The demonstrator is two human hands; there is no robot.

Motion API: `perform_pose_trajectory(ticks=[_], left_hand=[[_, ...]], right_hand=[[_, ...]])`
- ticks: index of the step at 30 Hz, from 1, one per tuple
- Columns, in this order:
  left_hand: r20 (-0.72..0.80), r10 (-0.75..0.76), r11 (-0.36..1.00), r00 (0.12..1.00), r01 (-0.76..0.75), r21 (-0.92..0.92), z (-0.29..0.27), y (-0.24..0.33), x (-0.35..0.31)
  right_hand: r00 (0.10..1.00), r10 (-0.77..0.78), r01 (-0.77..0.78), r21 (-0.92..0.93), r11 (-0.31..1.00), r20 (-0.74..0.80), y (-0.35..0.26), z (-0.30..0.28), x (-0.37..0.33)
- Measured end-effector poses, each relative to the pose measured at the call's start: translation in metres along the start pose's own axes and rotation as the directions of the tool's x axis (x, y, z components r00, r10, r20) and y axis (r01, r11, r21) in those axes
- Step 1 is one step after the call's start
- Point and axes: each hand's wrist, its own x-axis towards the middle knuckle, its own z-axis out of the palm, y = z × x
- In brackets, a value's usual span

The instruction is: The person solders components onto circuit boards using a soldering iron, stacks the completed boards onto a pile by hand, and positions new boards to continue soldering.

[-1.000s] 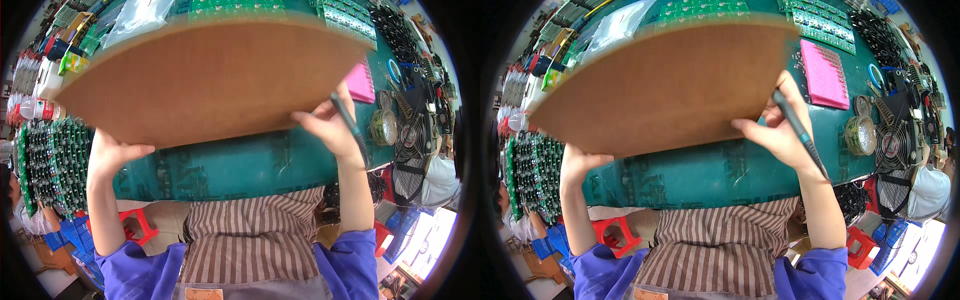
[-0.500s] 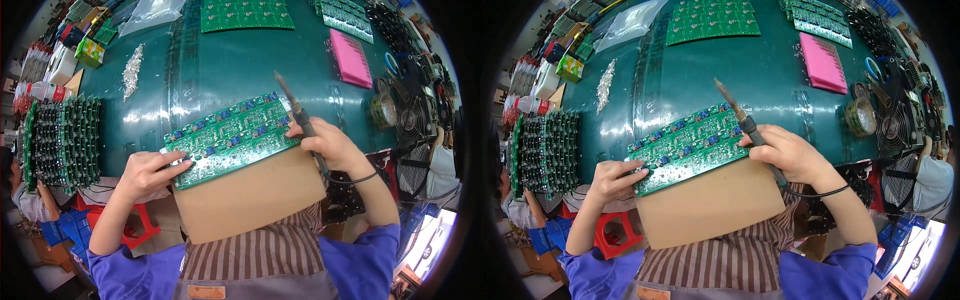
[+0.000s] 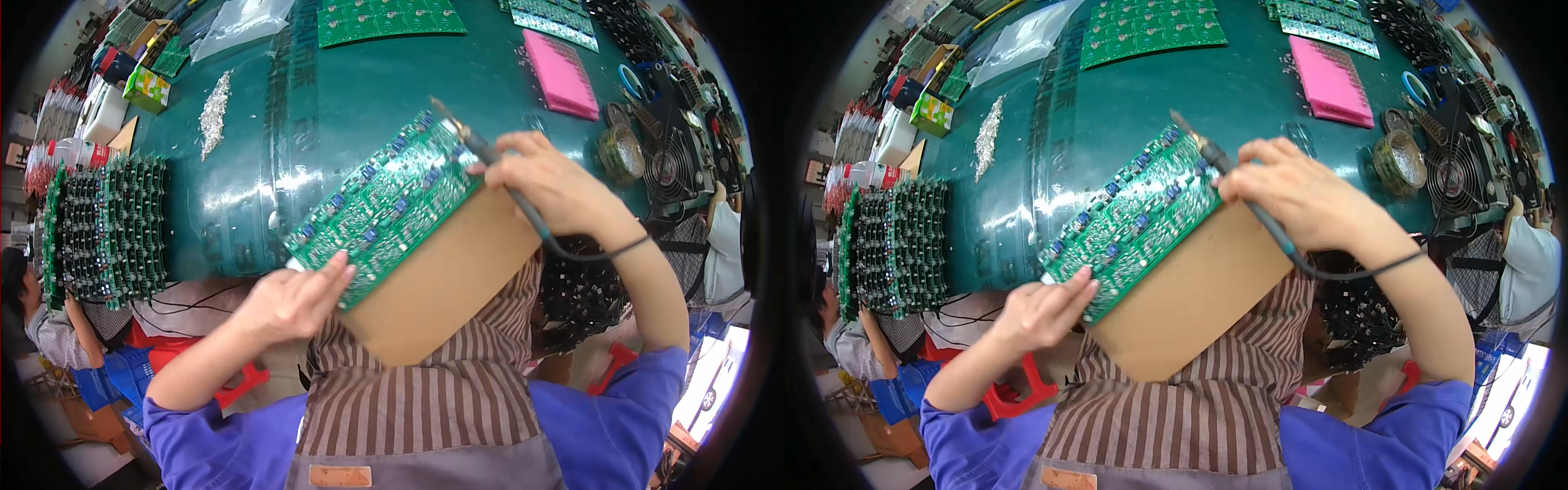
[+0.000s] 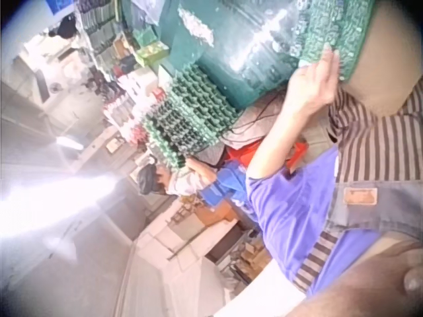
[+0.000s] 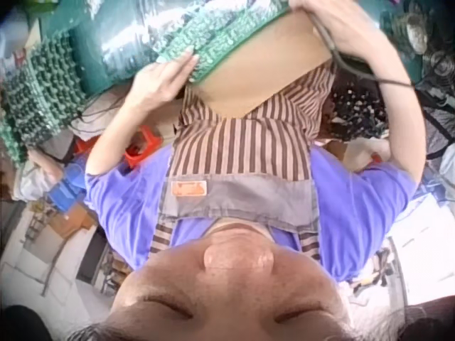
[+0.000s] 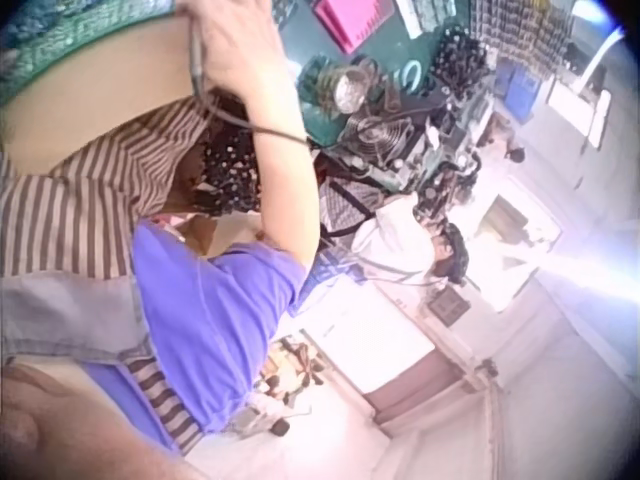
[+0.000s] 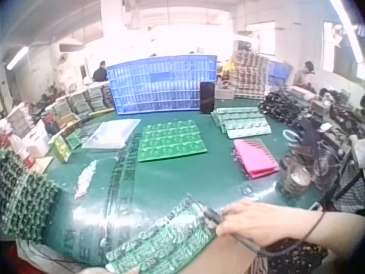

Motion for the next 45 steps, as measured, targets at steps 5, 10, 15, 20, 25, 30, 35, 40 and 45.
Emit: perform_pose_trajectory(ticks=[5,10,15,20,25,30,35,40,45], left_hand=[[-0.061,-0.114,0.968,0.992,0.125,0.217,0.023,0.069,0.077],[-0.074,-0.166,0.931,0.983,0.181,0.317,0.037,0.095,0.131],[0.078,-0.195,0.98,0.978,0.19,0.065,0.007,0.074,0.126],[0.4,-0.112,0.366,0.91,0.412,-0.834,-0.039,0.007,0.114],[0.554,-0.167,-0.074,0.816,0.55,-0.832,-0.023,-0.05,0.134],[0.616,0.007,-0.343,0.788,0.58,-0.739,-0.007,-0.056,0.15],[0.768,0.115,-0.513,0.63,0.7,-0.497,0.001,-0.056,0.163],[0.374,-0.325,0.09,0.869,0.422,-0.902,0.017,-0.058,0.164],[-0.189,-0.592,0.66,0.784,0.336,-0.672,0.006,-0.1,0.176]], right_hand=[[0.992,0.038,-0.032,0.058,0.998,-0.117,0.038,-0.003,0.027],[0.964,0.054,-0.03,0.094,0.995,-0.261,0.053,0.004,0.054],[0.922,0.078,-0.042,0.103,0.994,-0.379,0.046,0.015,0.053],[0.909,0.06,-0.057,0.018,0.998,-0.413,0.034,0.005,0.043],[0.717,0.433,0.162,0.734,0.66,-0.547,-0.045,0.016,0.025],[0.604,0.564,0.124,0.765,0.632,-0.563,-0.074,0.032,0.028],[0.47,0.718,0.069,0.833,0.549,-0.512,-0.066,0.035,0.026],[0.468,0.706,-0.178,0.726,0.664,-0.532,-0.061,0.036,0.027],[0.291,0.761,-0.305,0.697,0.649,-0.58,-0.04,0.037,0.016]])
